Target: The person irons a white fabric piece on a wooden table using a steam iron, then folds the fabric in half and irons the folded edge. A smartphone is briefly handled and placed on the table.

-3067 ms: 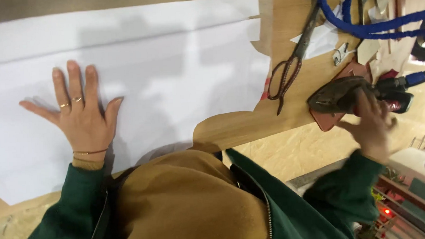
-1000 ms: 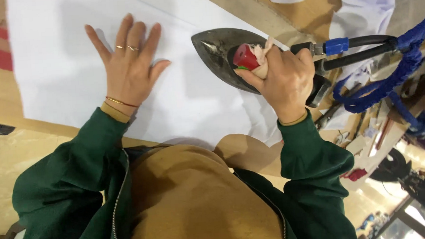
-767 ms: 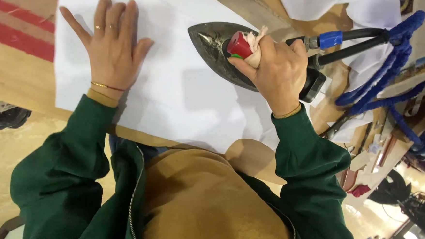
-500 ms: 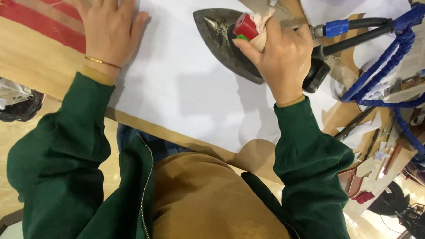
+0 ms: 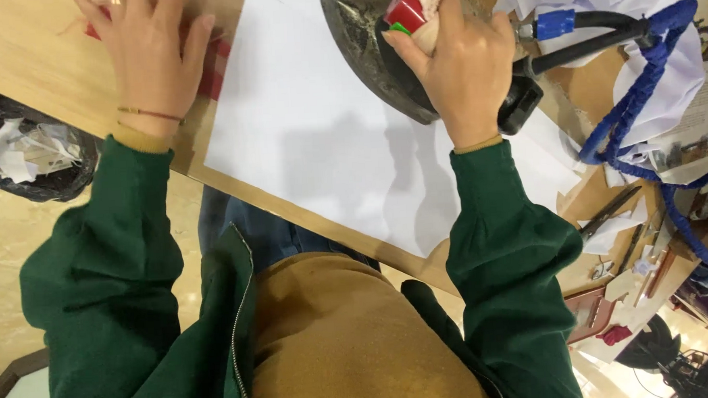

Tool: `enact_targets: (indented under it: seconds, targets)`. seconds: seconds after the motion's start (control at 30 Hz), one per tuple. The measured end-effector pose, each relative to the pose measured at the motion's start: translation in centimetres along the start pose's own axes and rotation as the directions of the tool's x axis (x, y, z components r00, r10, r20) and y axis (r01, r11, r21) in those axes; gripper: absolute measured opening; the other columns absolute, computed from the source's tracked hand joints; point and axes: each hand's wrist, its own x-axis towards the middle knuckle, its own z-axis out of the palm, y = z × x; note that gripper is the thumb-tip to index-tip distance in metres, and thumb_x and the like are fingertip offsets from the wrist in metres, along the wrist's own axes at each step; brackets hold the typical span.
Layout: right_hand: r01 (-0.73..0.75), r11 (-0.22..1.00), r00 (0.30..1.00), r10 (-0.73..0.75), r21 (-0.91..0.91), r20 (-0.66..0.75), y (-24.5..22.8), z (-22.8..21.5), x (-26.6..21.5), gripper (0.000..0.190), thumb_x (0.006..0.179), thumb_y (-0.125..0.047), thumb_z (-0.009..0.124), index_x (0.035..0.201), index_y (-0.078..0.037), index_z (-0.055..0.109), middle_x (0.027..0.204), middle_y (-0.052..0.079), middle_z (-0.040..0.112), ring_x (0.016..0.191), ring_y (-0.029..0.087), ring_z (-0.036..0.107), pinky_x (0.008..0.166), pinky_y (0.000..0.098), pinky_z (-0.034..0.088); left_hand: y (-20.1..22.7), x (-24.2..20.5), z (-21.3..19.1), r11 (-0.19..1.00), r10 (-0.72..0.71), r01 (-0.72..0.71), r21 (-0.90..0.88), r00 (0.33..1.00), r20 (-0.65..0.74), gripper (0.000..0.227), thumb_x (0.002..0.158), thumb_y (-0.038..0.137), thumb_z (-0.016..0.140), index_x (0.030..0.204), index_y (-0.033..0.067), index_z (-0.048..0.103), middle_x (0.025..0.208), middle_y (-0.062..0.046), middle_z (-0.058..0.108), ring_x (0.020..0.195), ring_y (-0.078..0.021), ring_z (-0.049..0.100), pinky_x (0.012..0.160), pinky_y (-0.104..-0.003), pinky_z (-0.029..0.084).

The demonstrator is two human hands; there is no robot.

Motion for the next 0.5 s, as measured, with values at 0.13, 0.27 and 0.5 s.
enact_targets:
  seconds: [0.13, 0.27, 0.5]
  targets:
    - [-0.010, 1.000, 1.000, 0.010, -0.015, -0.023, -2.2, 0.8, 2.8, 0.070, 0.110, -0.079, 0.056, 0.110, -0.010, 0.065, 0.061, -0.002, 0.051, 0.049, 0.016, 0.048, 0.066, 0.0313, 0.045, -1.0, -2.7, -0.7, 0.986, -0.101, 0.109, -0.126, 0.992, 0.071, 0.010, 0.125, 0.013, 0.076, 0.124, 0.0038, 0.073, 0.131, -0.021, 0.065, 0.141, -0.0517, 0.049, 0.113, -0.080, -0.002]
    - [-0.023, 0.998, 1.000, 0.024, -0.065, 0.012, -3.4, 1.9, 5.1, 0.073, 0.111, -0.083, 0.058, 0.129, -0.012, 0.061, 0.058, -0.004, 0.050, 0.047, 0.015, 0.051, 0.070, 0.0317, 0.052, -1.5, -4.3, -2.0, 0.979, -0.151, 0.157, -0.132, 0.987, 0.059, 0.010, 0.124, 0.014, 0.074, 0.131, 0.0076, 0.077, 0.133, -0.019, 0.064, 0.155, -0.0480, 0.035, 0.114, -0.078, -0.005]
    - [-0.057, 0.990, 0.994, 0.068, -0.127, 0.082, -4.7, 2.9, 7.6, 0.076, 0.112, -0.087, 0.065, 0.141, -0.017, 0.057, 0.056, -0.006, 0.038, 0.044, 0.015, 0.039, 0.055, 0.0306, 0.040, -1.1, -5.0, -4.5, 0.968, -0.190, 0.199, -0.154, 0.979, 0.073, 0.015, 0.119, 0.013, 0.068, 0.129, 0.0050, 0.074, 0.138, -0.022, 0.063, 0.153, -0.0492, 0.031, 0.109, -0.082, -0.006]
